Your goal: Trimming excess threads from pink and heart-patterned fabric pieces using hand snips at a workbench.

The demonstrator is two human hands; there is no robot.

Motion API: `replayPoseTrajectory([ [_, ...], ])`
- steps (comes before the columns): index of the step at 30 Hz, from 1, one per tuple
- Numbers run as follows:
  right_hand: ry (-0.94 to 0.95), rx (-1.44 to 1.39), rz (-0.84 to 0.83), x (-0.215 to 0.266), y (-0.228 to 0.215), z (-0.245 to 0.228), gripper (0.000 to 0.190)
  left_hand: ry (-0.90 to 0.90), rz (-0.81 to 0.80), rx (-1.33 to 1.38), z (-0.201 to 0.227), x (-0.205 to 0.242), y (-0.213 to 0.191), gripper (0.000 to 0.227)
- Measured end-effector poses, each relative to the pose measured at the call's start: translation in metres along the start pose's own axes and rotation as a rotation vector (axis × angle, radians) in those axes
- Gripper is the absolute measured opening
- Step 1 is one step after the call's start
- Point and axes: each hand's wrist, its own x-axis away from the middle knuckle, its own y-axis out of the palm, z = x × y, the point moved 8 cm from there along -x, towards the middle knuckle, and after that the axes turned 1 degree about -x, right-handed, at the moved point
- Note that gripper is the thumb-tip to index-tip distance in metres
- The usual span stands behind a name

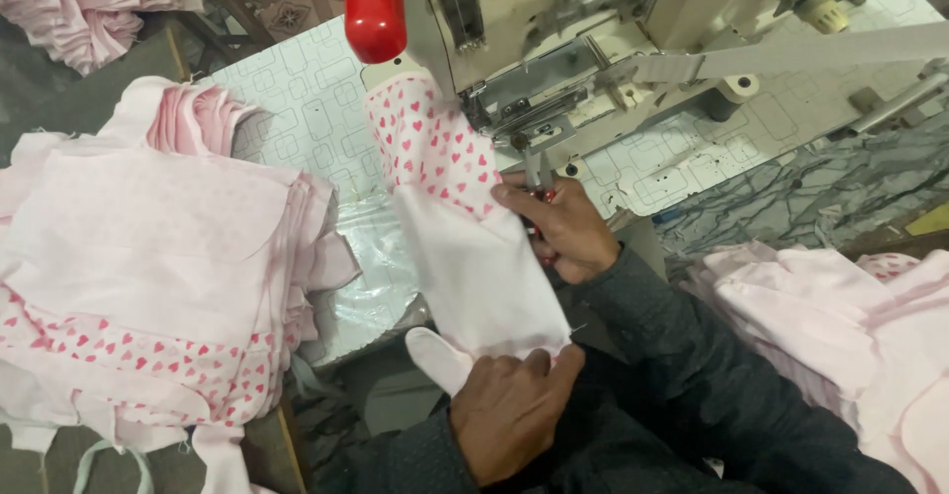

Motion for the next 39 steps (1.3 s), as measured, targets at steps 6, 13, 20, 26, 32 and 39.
replayPoseTrajectory([
  [6,-0.058,0.208,0.086,-0.004,-0.026,-0.029,0.025,-0.026,0.234,-0.087,0.019,-0.031,-0.012,0.032],
  [13,-0.02,0.191,0.145,0.004,-0.033,-0.034,0.031,-0.07,0.406,-0.155,-0.004,-0.044,-0.041,0.068],
  [20,0.014,0.376,0.052,0.022,-0.033,-0.022,0.032,-0.182,0.783,-0.226,-0.113,-0.033,-0.144,0.035],
  [26,-0.019,0.192,0.093,0.033,-0.044,-0.012,0.043,-0.169,0.749,-0.412,-0.17,-0.051,-0.148,0.042],
  [32,-0.091,0.059,0.106,0.008,-0.038,-0.005,0.036,-0.057,0.73,-0.563,-0.203,-0.077,-0.161,0.035],
  [39,-0.312,0.165,0.207,-0.013,-0.031,-0.011,0.025,-0.05,0.737,-0.552,-0.302,-0.113,-0.148,0.032],
])
